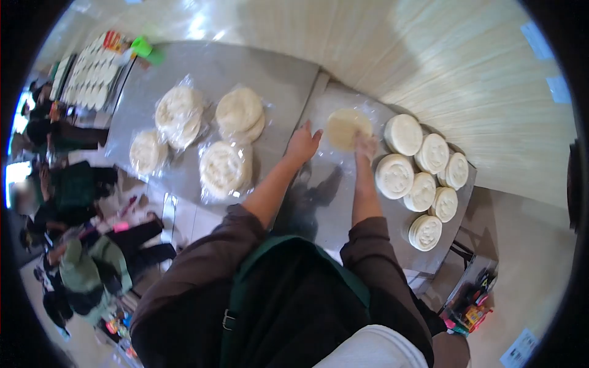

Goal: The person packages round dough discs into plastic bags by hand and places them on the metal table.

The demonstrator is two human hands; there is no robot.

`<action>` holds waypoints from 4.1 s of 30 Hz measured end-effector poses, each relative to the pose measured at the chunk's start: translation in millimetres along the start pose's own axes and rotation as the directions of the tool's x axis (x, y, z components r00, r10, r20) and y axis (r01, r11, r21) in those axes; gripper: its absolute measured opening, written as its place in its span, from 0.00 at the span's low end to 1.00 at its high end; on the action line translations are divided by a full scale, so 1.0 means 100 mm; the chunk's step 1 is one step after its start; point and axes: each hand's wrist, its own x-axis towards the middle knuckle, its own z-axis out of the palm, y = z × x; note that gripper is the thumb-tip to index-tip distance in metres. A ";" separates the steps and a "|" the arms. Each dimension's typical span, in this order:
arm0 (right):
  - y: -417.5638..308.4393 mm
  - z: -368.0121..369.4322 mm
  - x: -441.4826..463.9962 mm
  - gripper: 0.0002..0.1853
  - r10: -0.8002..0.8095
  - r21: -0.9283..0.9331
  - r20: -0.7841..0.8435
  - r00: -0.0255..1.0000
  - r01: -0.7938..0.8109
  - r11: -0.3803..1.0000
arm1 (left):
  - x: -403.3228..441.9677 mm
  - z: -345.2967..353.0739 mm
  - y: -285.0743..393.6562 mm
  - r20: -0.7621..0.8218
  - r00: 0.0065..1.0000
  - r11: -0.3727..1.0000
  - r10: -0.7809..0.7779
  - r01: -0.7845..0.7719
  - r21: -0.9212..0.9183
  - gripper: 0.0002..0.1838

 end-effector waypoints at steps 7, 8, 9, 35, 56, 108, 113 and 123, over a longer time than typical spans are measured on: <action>-0.65 -0.18 -0.95 0.25 -0.486 -0.285 -0.344 0.804 0.404 0.869 | -1.21 -1.82 -0.98 -0.586 0.804 0.854 0.102 0.231 0.466 0.29; -0.71 -0.03 -1.13 0.24 -0.476 -0.149 -0.247 0.844 0.453 0.879 | -1.24 -1.90 -1.13 -0.524 0.848 0.905 -0.077 0.280 0.320 0.30; -1.07 -0.26 -1.44 0.19 -0.427 0.146 0.290 0.857 0.402 0.904 | -1.27 -1.97 -1.25 -0.424 0.872 0.923 -0.244 0.343 0.174 0.31; 0.28 -0.74 -2.48 0.26 -0.062 0.577 0.800 0.597 -0.736 0.353 | -1.65 -0.25 -0.60 0.241 0.927 0.956 -0.287 0.262 0.129 0.55; 0.88 -0.97 -2.45 0.33 0.083 -0.090 0.051 0.995 -0.078 0.993 | 0.25 -1.54 -1.13 -0.370 0.527 0.610 -0.765 0.777 -0.154 0.45; -2.93 0.44 -2.32 0.35 -0.164 0.418 0.902 0.399 -0.714 0.562 | 0.47 -3.29 -1.61 0.303 0.936 0.865 -0.181 0.298 -0.405 0.41; -1.88 -0.21 -2.43 0.30 -0.116 0.478 0.860 0.498 -0.704 0.525 | -0.30 -2.55 -1.07 0.484 0.859 0.795 -0.166 0.407 -0.450 0.33; -1.45 0.07 -2.49 0.39 -0.221 0.670 0.676 0.703 -0.462 0.581 | -0.31 -2.94 -2.07 -0.630 0.774 0.875 0.059 0.264 0.406 0.28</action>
